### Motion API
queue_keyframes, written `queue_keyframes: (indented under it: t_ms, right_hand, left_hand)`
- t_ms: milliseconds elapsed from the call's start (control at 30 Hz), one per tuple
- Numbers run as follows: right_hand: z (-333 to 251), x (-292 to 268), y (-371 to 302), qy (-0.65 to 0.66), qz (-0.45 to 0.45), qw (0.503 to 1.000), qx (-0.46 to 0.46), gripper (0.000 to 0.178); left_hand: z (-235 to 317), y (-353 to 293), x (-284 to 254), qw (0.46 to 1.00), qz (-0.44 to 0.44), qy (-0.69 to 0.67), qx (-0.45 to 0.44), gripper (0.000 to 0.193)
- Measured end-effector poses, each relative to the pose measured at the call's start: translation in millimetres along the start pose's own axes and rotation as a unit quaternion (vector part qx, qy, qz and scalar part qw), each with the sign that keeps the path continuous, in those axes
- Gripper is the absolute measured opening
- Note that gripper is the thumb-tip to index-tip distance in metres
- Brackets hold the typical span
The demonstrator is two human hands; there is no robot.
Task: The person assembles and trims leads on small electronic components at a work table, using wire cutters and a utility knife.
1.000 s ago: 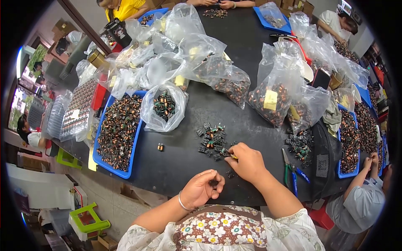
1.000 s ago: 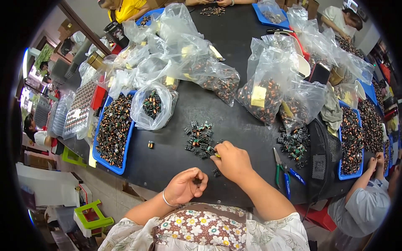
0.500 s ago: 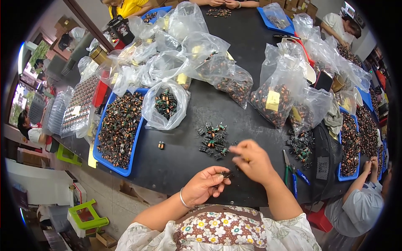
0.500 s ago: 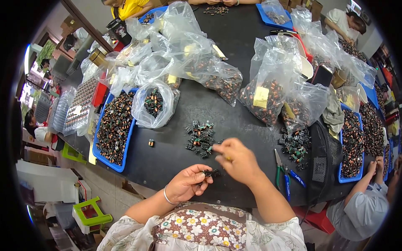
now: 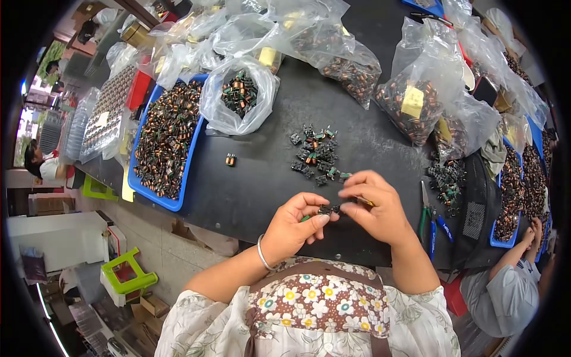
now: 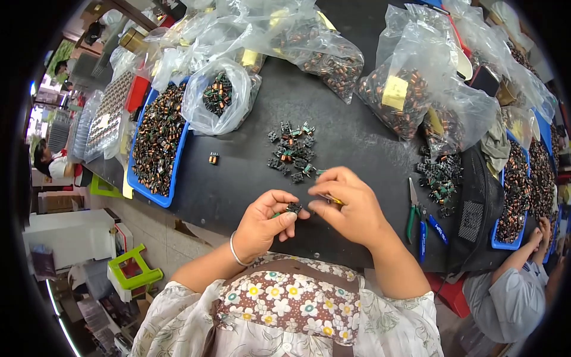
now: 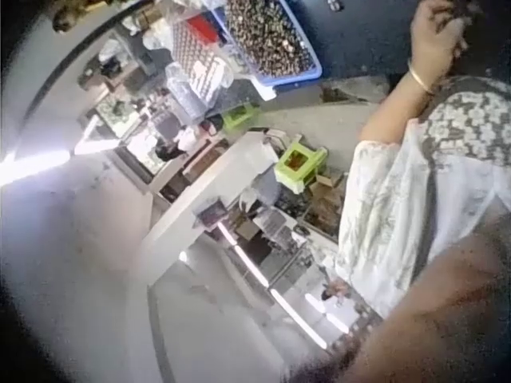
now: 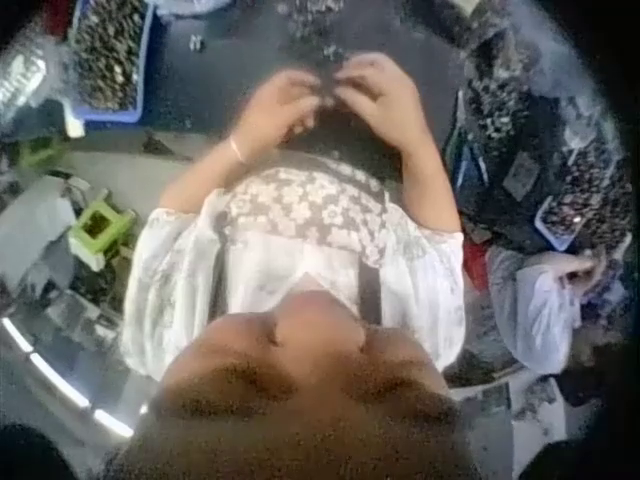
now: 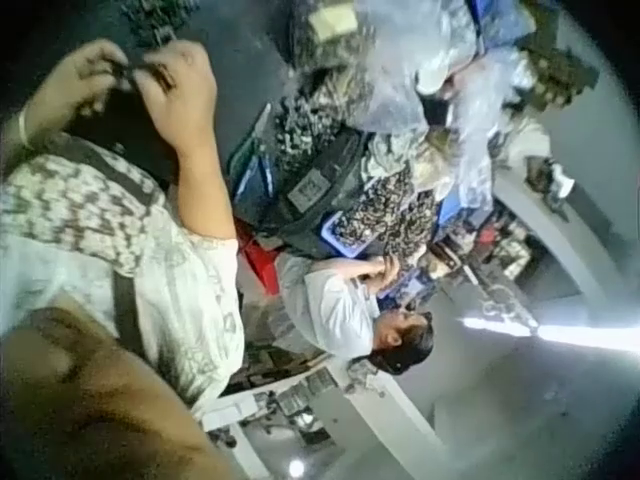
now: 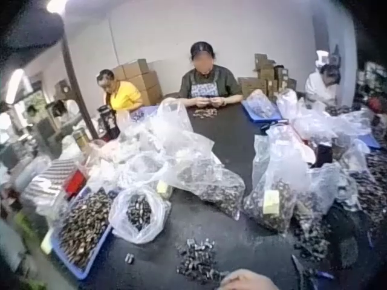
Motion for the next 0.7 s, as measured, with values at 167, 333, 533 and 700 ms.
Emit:
queue_keyframes:
  t_ms: [167,333,533,700]
  right_hand:
    - [6.6,20.9,-4.7,0.11,-0.11,0.986,0.058,0.012]
    - [13.2,21.0,-6.8,0.147,-0.115,0.98,0.071,0.012]
    - [16.2,23.5,-7.0,0.186,-0.114,0.97,0.104,0.012]
    - [11.5,23.1,-7.5,0.191,-0.119,0.967,0.115,0.014]
  left_hand:
    - [2.8,-2.5,2.9,0.997,-0.004,0.074,-0.002,0.026]
    - [3.5,-2.1,7.1,0.998,-0.009,0.068,0.001,0.027]
    - [0.9,-1.1,4.6,0.998,-0.015,0.067,-0.001,0.026]
    - [1.5,-2.7,2.6,0.996,-0.004,0.086,0.003,0.026]
Point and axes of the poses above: each hand's wrist, its own y-axis towards the middle knuckle, its own x-axis out of the palm, z = x × y, the point moved 9 cm from there along y, towards the middle knuckle, and after that the axes turned 6 degrees about x, right-handed, at the moved point
